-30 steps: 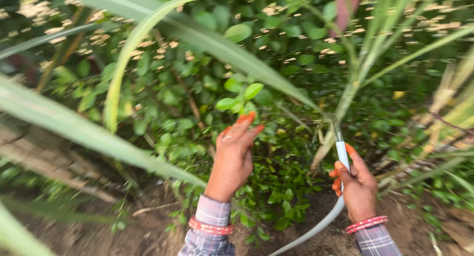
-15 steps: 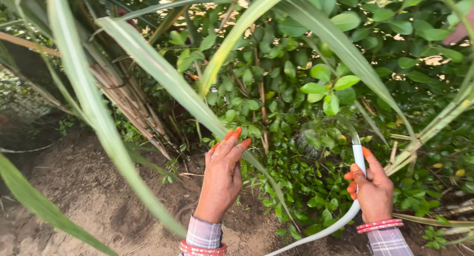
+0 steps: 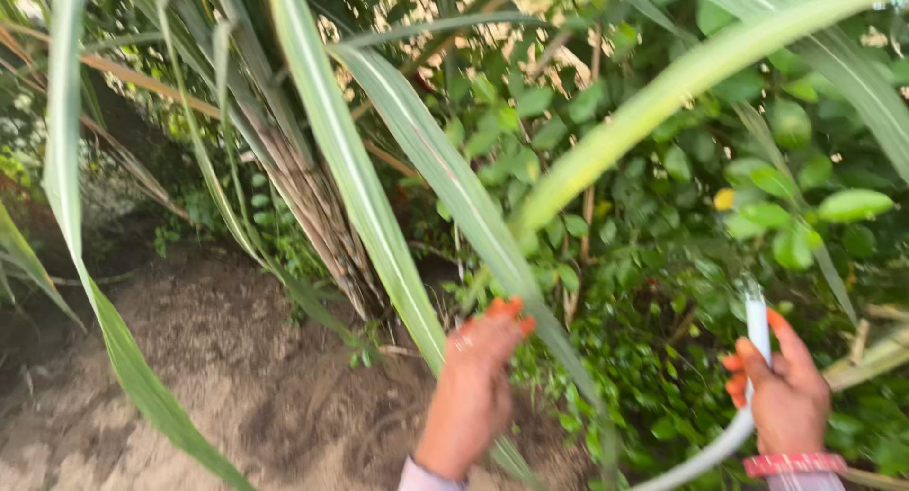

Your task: The person waters plants using a hose, moving the water stream across different sections of the foliage and at the base of the stems near the ground.

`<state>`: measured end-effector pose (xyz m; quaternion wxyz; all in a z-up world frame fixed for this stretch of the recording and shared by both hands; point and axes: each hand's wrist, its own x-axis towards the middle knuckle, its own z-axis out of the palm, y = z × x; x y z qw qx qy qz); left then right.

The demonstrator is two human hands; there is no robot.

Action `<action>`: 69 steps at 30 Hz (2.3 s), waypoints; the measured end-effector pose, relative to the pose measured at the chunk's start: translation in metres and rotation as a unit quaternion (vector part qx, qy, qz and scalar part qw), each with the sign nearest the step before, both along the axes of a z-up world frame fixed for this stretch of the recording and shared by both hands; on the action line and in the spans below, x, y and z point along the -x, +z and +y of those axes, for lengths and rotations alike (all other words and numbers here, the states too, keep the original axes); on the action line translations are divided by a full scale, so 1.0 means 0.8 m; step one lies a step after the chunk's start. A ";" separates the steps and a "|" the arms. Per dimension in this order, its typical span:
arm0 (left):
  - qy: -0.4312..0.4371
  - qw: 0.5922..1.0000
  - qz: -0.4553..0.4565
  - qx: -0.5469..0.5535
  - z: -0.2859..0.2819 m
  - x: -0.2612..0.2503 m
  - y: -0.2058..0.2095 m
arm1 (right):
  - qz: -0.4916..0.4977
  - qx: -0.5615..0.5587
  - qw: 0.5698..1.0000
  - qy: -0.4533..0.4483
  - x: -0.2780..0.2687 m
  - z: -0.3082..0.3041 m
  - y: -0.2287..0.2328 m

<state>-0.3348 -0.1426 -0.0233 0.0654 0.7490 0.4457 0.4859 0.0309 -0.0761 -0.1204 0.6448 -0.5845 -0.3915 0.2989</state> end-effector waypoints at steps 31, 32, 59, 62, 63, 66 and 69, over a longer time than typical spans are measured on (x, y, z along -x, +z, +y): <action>0.139 0.973 0.144 -0.116 0.308 -0.156 -0.561 | -0.019 0.102 0.993 0.051 -0.125 0.231 -0.392; 0.140 0.971 0.147 -0.127 0.324 -0.158 -0.575 | -0.020 0.102 0.993 0.054 -0.128 0.249 -0.408; 0.176 0.937 0.109 -0.280 0.348 -0.191 -0.754 | -0.253 0.149 0.956 -0.011 0.021 0.195 -0.453; 0.071 0.956 0.160 -0.235 0.315 -0.176 -0.699 | -0.245 0.145 0.959 -0.001 0.015 0.174 -0.458; 0.004 0.965 0.180 -0.193 0.304 -0.172 -0.677 | -0.245 0.142 0.959 -0.001 0.010 0.171 -0.461; -0.046 0.976 0.207 -0.054 0.270 -0.161 -0.613 | -0.296 0.139 0.945 -0.010 -0.012 0.162 -0.475; -0.025 0.972 0.182 -0.145 0.239 -0.162 -0.568 | -0.312 -0.118 0.943 0.003 -0.014 0.148 -0.477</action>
